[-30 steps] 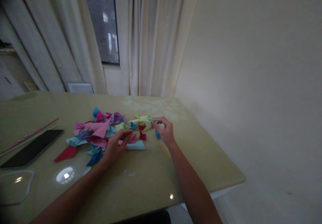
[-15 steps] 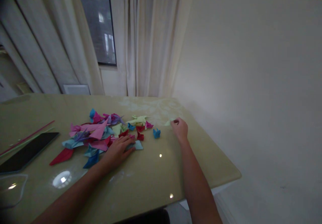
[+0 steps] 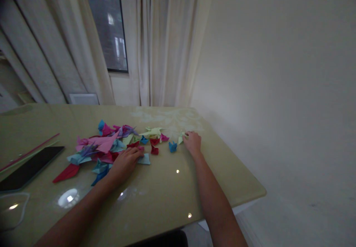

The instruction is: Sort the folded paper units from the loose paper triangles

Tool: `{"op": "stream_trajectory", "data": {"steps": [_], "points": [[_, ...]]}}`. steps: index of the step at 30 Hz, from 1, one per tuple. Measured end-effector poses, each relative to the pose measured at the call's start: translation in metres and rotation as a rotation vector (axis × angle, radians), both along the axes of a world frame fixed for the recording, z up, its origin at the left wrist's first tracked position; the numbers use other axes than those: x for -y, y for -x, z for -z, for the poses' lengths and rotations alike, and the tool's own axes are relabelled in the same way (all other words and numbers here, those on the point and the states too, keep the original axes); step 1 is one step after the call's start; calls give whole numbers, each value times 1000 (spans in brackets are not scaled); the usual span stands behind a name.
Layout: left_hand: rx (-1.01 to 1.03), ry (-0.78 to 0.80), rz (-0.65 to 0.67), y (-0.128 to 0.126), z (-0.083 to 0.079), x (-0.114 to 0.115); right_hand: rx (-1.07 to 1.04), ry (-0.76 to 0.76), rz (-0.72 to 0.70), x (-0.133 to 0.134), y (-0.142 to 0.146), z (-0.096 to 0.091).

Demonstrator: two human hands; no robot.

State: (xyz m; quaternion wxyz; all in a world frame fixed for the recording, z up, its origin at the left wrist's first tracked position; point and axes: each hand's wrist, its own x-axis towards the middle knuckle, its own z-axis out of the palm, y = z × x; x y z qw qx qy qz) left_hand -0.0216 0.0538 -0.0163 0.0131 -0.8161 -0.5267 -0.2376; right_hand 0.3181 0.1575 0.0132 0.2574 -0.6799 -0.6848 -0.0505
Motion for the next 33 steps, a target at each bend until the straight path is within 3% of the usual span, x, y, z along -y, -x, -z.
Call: {"op": "stream_trajectory", "data": {"steps": [5, 10, 13, 19, 28, 33], "points": [[-59, -90, -50, 6, -6, -2, -46, -85, -9, 7, 14, -12], [31, -174, 102, -33, -3, 2, 35, -91, -320, 22, 60, -17], [27, -132, 167, -49, 1, 2, 120, -4, -396, 27, 78, -12], [63, -72, 223, -43, 0, 1, 117, 110, -376, 29, 82, -7], [110, -83, 259, -38, -6, 5, 67, 84, -325, 26, 83, -7], [144, -122, 261, -35, -8, 5, -82, 0, -283, 27, 82, -8]]}}
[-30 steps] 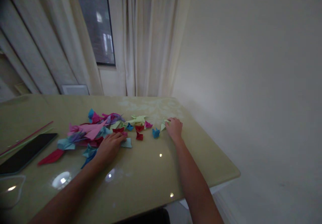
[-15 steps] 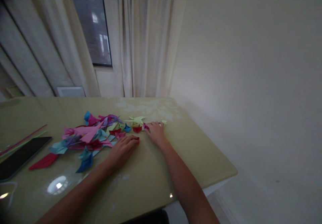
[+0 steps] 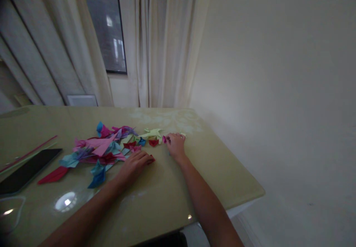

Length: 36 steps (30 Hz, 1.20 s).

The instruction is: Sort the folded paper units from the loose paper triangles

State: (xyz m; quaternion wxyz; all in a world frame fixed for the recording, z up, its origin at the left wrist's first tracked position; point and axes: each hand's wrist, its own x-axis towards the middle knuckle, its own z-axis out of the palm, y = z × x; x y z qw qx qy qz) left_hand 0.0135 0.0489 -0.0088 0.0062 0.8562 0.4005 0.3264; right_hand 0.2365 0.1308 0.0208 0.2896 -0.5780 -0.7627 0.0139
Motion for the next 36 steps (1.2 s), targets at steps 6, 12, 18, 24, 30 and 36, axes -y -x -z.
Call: {"op": "stream_trajectory", "data": {"steps": [6, 12, 18, 24, 30, 36], "points": [[-41, -38, -46, 2, 3, 0, -316, -134, -8, -4, -25, -12], [-42, 14, -65, 5, 5, 2, -698, 133, -41, -11, -57, -11], [-88, 32, -69, 5, 0, 4, -907, 409, -359, 1, -24, -7], [-67, 3, 2, 6, 0, 5, -1080, 381, -312, -1, -33, -16], [-67, -56, 172, 1, 1, 11, -496, 600, -519, 5, -59, -22], [-38, 3, 206, -7, 6, 12, -82, 509, -386, 12, -56, -22]]}}
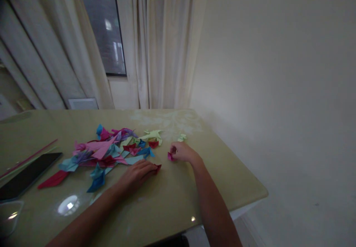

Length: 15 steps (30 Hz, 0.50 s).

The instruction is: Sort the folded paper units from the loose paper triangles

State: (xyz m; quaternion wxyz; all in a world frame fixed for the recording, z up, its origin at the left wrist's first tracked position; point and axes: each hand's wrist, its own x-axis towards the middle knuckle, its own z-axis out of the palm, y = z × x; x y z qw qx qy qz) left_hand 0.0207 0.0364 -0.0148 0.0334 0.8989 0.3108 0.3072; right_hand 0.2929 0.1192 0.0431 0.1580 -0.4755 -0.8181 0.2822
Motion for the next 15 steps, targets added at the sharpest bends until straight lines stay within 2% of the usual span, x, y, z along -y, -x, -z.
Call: {"op": "stream_trajectory", "data": {"steps": [2, 4, 8, 11, 15], "points": [[35, 57, 4, 0, 4, -1, 4, 11, -18, 1, 0, -2], [66, 112, 16, 1, 6, -1, -1, -42, -10, 2, 3, -5], [72, 179, 50, 2, 7, 0, -81, -319, 54, 6, 28, -1], [49, 161, 62, 1, 4, 1, -100, -448, -67, 12, 56, 6], [18, 79, 43, -2, -2, 4, 61, -458, -193, 20, 77, 12]]}}
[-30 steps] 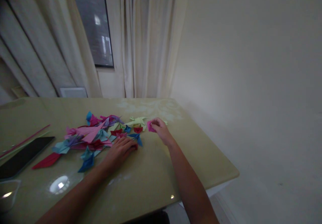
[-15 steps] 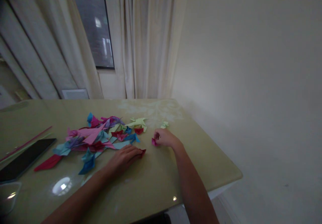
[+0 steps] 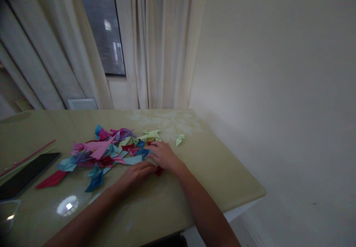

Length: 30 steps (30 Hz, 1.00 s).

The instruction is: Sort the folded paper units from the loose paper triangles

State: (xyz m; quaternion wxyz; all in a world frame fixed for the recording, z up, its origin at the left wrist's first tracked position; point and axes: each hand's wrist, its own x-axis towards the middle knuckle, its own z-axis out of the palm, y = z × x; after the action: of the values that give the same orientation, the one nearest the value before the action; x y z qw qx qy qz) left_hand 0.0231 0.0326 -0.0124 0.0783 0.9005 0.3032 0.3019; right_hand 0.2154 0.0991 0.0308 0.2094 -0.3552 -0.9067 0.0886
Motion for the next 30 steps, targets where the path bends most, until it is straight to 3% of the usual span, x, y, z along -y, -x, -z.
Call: {"op": "stream_trajectory", "data": {"steps": [5, 9, 13, 17, 21, 25, 30], "points": [[-12, -44, 25, -1, -3, 0, 134, 36, -4, 1, 5, 9], [-33, -52, 8, 0, -3, -1, 18, 20, 17, -5, 5, 12], [-31, -73, -12, 3, -1, -1, -399, 3, 128, -15, -14, -2], [-25, -57, -40, 4, 2, -1, -872, 10, 438, -31, -59, -19], [-44, 56, -88, -6, -1, -6, -1237, 212, 743, -50, -106, -19], [-73, 13, -94, -22, -14, -30, -1354, 395, 899, -63, -130, -5], [-168, -47, -367, -31, -29, -83, -1352, 534, 939, -70, -134, 10]]}}
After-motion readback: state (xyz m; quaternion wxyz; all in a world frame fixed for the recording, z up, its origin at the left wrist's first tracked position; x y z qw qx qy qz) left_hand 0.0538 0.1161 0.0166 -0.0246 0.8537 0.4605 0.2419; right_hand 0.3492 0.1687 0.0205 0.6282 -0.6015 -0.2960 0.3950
